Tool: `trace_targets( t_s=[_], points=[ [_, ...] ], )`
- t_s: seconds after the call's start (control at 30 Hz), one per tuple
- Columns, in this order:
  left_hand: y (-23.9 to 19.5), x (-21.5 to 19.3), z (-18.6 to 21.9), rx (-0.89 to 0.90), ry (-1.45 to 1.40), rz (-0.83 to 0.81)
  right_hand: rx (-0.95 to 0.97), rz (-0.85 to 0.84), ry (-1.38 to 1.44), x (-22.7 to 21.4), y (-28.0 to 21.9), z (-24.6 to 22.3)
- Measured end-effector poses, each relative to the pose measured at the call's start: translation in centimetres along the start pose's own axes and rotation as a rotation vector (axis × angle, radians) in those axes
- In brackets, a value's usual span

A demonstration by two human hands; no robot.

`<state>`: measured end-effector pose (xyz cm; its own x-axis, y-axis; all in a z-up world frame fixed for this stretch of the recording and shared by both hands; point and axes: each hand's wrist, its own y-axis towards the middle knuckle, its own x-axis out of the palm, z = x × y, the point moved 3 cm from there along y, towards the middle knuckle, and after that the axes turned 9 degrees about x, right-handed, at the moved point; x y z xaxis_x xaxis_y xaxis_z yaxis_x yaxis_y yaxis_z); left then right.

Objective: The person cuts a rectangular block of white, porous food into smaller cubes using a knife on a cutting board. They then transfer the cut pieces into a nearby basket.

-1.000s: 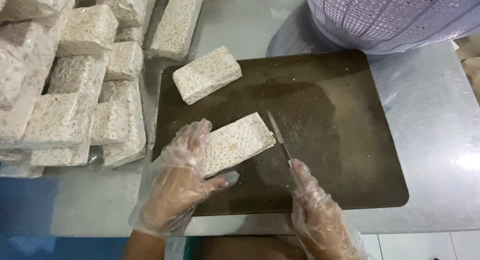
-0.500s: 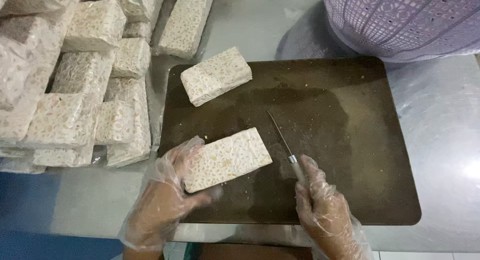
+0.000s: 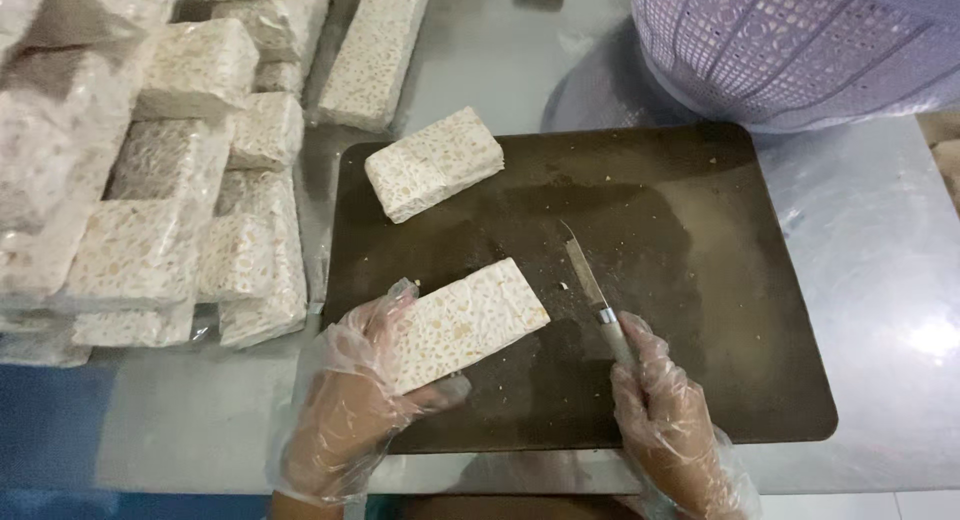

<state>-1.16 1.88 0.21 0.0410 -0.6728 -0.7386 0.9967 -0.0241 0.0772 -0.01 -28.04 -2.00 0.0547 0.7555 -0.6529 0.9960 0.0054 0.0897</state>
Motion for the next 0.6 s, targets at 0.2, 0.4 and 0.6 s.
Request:
trace_targets(
  t_s=[0.2, 0.4, 0.6],
  points=[
    [-1.3, -0.7, 1.3, 0.258, 0.076, 0.233, 0.426, -0.238, -0.032, 1.2, -0.4, 1.9],
    [-1.0, 3.4, 1.3, 0.285, 0.485, 0.241, 0.011, -0.184, -0.005, 2.6, -5.1, 1.8],
    [-0.3, 5.3, 3.3, 0.338, 0.586, 0.192, 0.109, -0.281, -0.034, 0.2, -5.0, -2.0]
  ],
)
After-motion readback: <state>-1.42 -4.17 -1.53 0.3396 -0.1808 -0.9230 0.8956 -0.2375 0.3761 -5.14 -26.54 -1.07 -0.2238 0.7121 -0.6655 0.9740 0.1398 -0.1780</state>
